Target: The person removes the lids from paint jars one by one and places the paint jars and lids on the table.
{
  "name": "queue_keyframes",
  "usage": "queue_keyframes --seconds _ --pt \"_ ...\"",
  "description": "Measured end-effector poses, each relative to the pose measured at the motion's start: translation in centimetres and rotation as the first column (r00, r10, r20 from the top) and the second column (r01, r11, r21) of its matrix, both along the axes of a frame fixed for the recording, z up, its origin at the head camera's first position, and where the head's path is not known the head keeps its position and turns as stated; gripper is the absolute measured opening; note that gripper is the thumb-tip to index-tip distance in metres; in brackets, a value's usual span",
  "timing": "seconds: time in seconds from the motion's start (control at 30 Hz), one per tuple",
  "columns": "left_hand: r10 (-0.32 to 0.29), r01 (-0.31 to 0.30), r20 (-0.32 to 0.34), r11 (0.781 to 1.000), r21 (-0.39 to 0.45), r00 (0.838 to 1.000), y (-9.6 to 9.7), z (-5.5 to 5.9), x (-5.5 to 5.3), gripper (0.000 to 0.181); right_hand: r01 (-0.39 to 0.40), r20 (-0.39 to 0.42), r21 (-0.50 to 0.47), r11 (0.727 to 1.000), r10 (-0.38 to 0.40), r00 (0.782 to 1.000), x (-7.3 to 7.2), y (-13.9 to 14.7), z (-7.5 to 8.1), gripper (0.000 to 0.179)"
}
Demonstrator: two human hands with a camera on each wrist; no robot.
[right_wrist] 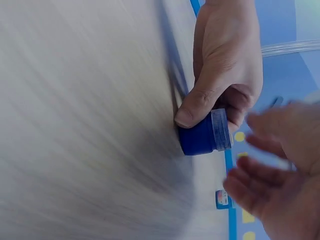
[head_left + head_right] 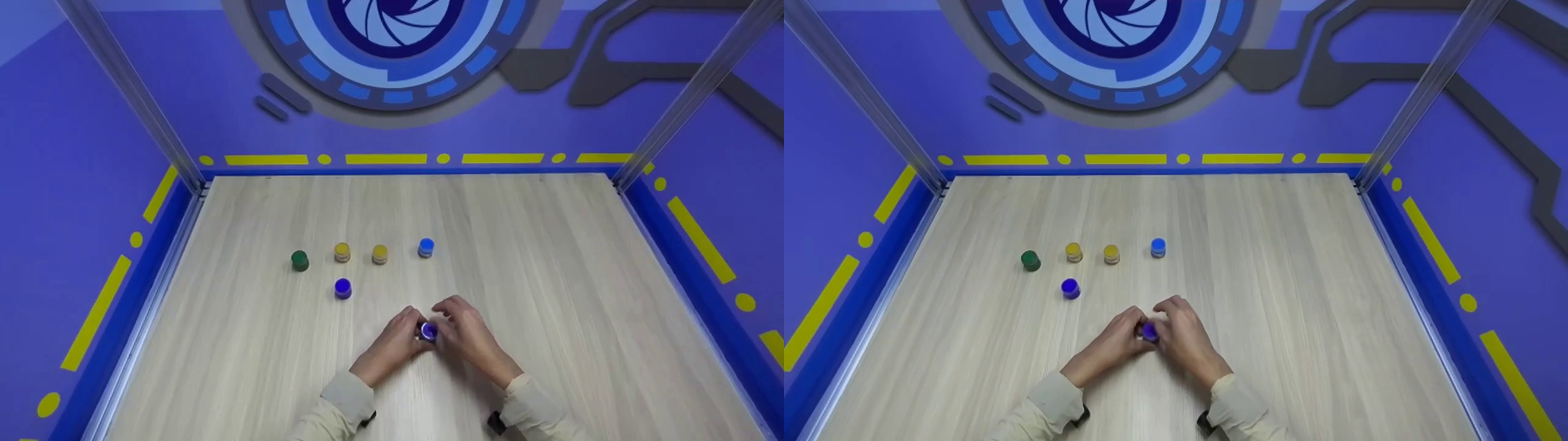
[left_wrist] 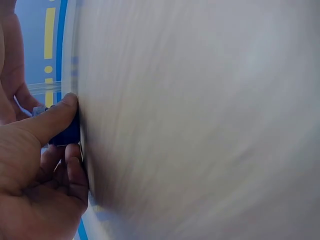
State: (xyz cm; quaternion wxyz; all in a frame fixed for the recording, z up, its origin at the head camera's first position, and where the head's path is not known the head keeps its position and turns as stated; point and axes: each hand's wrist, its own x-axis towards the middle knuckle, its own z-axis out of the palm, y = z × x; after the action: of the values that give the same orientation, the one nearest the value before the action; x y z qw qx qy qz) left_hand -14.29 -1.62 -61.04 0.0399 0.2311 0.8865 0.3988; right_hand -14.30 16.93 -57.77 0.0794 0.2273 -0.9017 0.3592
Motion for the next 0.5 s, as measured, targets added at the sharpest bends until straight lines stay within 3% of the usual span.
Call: queue_keyframes --seconds 0.1,0.2,0.5 --pt "0.012 -0.014 0.076 1.000 0.019 0.997 0.1 0.1 0.0 0.029 0.158 0.006 -0.012 0.987 -0.158 0.987 0.0 -0.2 0.2 0.013" --pt "0.012 -0.014 0.087 1.000 0.022 0.996 0.1 0.1 0.0 0.029 0.231 0.010 0.030 0.973 -0.231 0.973 0.2 -0.7 0.3 0.014" --pt "-0.008 0.007 -0.072 1.000 -0.013 0.997 -0.1 -0.3 0.1 0.024 0.202 -0.082 0.168 0.965 -0.191 0.978 1.6 -2.5 0.4 0.023"
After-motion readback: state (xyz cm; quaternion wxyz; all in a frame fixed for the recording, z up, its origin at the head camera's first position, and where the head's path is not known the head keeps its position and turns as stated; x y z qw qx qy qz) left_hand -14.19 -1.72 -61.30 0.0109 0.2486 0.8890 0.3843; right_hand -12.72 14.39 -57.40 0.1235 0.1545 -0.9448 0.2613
